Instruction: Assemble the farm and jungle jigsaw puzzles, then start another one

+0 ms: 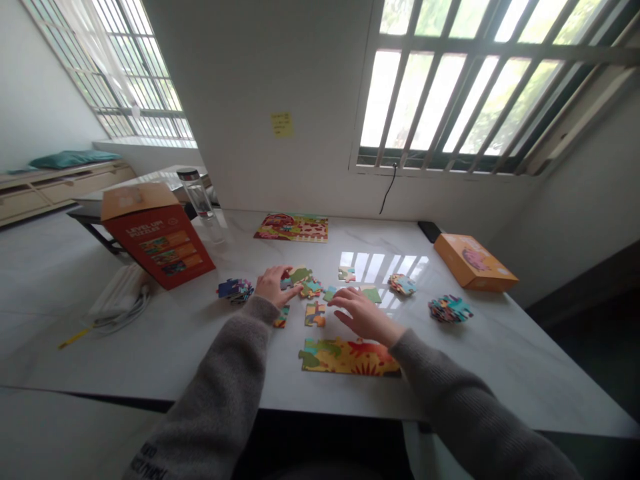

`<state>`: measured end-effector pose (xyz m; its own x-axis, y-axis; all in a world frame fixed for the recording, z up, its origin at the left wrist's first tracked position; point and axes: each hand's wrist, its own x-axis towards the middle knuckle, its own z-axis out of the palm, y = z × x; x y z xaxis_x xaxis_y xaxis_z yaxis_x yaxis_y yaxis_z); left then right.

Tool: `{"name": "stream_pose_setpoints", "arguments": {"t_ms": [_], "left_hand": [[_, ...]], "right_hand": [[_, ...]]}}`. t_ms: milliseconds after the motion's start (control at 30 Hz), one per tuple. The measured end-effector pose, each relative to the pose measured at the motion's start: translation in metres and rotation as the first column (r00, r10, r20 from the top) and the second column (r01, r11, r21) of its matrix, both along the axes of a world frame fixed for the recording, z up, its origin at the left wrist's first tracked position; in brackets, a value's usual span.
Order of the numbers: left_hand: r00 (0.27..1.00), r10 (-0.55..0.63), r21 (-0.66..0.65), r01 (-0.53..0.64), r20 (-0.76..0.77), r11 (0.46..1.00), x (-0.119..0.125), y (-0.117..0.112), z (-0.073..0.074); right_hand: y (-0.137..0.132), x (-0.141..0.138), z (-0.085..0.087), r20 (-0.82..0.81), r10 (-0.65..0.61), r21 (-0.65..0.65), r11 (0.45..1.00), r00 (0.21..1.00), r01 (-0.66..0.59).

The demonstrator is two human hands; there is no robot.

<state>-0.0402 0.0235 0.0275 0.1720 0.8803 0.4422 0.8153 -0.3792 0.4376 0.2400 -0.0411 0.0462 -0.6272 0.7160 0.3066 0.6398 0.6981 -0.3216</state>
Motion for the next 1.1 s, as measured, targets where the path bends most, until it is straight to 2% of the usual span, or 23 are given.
{"name": "stream_pose_setpoints", "arguments": {"t_ms": [133,333,500,633,733,867,1000,1100], "left_hand": [[0.999,0.046,-0.022,-0.046,0.018,0.999,-0.002,-0.001,0.000],[0.990,0.088,-0.004,-0.088,0.109,0.996,-0.003,-0.004,0.002],[0.989,0.057,0.025,-0.060,0.134,0.998,-0.001,-0.005,0.003],[0.987,0.022,0.004,-0.023,0.159,1.000,-0.002,-0.007,0.007],[0.989,-0.089,-0.099,0.101,0.119,0.990,-0.002,-0.011,0.010],[0.959,-0.270,-0.279,0.283,0.083,0.918,0.004,-0.015,0.006],[0.935,-0.354,-0.325,0.344,0.032,0.881,0.010,-0.019,-0.004],[0.929,-0.369,-0.341,0.342,-0.015,0.876,0.013,-0.020,-0.009]], "right_hand": [[0.001,-0.028,0.006,0.152,0.091,0.034,0.995,0.984,-0.097],[0.035,-0.046,-0.008,0.259,0.087,0.059,0.993,0.962,-0.105],[0.071,-0.057,-0.020,0.162,0.073,0.095,0.991,0.984,-0.089],[0.086,-0.053,-0.022,-0.008,-0.019,0.075,0.997,1.000,0.019],[0.085,-0.033,-0.016,-0.078,-0.119,-0.068,0.991,0.990,0.114],[0.070,-0.006,-0.008,-0.041,-0.064,-0.193,0.980,0.997,0.055],[0.055,-0.001,-0.007,-0.011,-0.010,-0.251,0.968,1.000,0.007],[0.054,-0.009,-0.005,0.001,-0.012,-0.224,0.974,1.000,0.012]]}}
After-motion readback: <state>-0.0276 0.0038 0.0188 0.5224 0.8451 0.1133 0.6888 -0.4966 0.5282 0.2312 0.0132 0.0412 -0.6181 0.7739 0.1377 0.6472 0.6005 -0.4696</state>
